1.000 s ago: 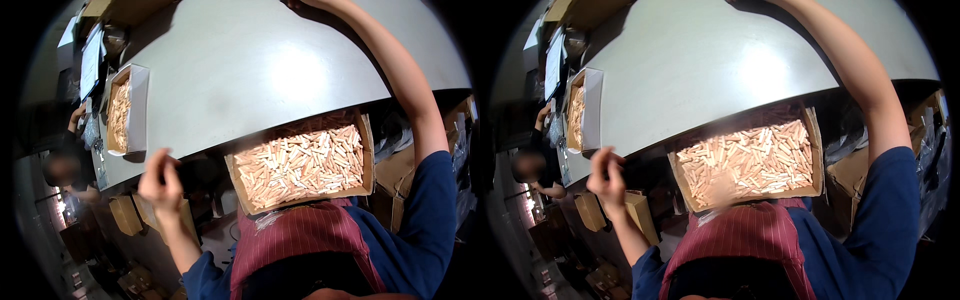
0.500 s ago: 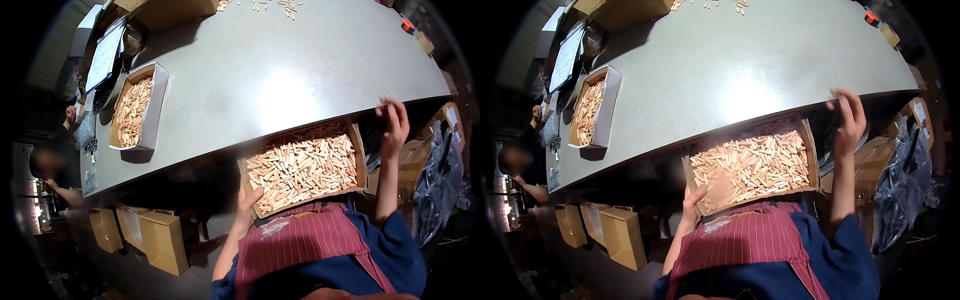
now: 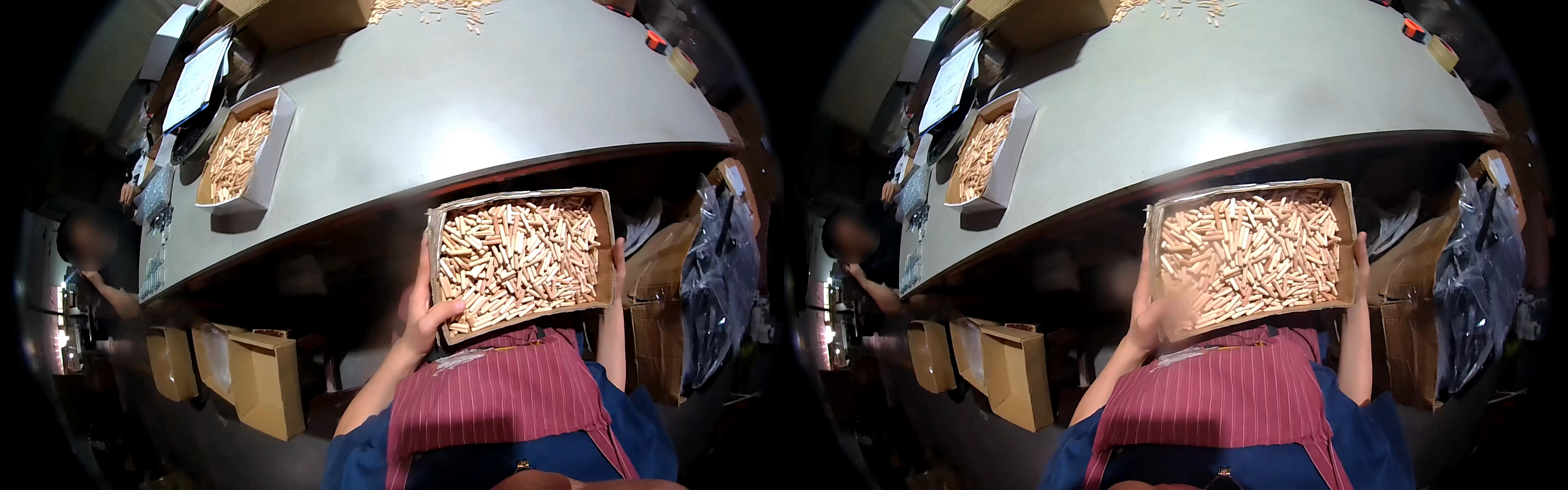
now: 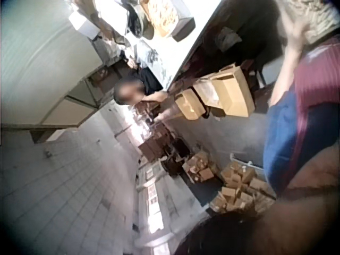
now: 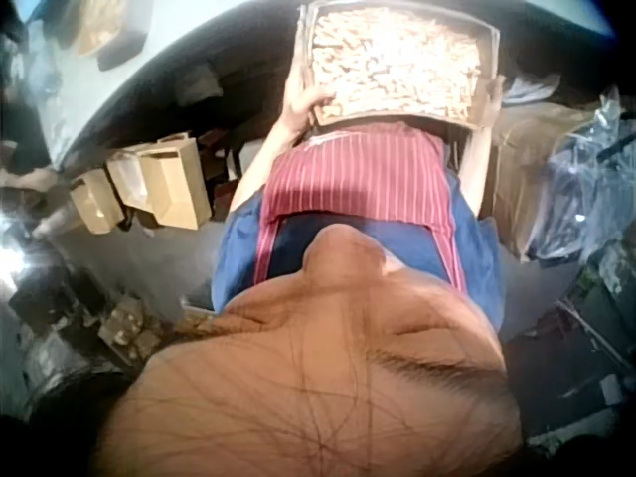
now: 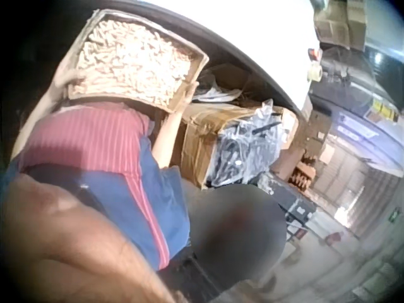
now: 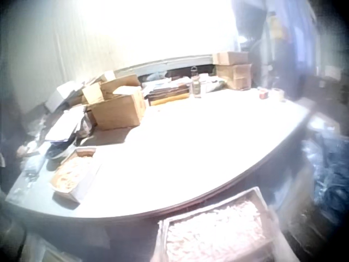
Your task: The person sorts small wooden pegs on a table, gathering them into a pile and placing them into a cardboard box. The person repeatedly scoops and arranges the pegs, then transfers them into the box.
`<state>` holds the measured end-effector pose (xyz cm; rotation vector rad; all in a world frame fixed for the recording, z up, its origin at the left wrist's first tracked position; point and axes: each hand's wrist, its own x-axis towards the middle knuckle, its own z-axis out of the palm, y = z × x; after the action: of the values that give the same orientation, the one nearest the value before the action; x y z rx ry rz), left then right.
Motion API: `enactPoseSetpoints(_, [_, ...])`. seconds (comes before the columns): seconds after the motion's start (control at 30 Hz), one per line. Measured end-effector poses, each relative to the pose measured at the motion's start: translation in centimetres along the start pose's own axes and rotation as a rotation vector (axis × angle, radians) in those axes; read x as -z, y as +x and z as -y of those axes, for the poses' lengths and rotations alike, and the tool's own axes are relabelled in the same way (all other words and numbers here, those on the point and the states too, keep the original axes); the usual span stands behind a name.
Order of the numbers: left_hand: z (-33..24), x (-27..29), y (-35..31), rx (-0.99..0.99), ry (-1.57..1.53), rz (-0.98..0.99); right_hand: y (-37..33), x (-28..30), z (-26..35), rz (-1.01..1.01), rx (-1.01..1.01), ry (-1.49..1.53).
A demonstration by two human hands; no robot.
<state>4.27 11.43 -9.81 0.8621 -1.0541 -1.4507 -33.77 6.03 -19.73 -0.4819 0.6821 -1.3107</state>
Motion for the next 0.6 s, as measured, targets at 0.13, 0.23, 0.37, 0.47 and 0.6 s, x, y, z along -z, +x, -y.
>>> enactPoseSetpoints(0.13, [-1.0,-0.4,0.2,0.004,-0.046,0.000,-1.0,-2.0,0.5,-0.082,0.089,-0.105])
enactPoseSetpoints(0.23, [-3.4,-0.9,0.7,0.057,-0.046,0.032,-2.4,-4.7,2.0,-0.090,0.094,-0.082])
enactPoseSetpoints(0.37, [-6.5,-0.8,1.8,0.110,0.055,0.149,-3.7,-8.6,4.8,-0.034,0.136,-0.017])
enactPoseSetpoints(0.47, [-8.6,-1.1,3.4,0.074,0.113,0.236,-4.5,-10.6,7.9,-0.025,0.146,-0.039])
enactPoseSetpoints(0.6, [-11.6,-2.8,8.8,0.114,0.202,0.302,-3.9,-10.7,10.8,0.030,0.179,-0.044])
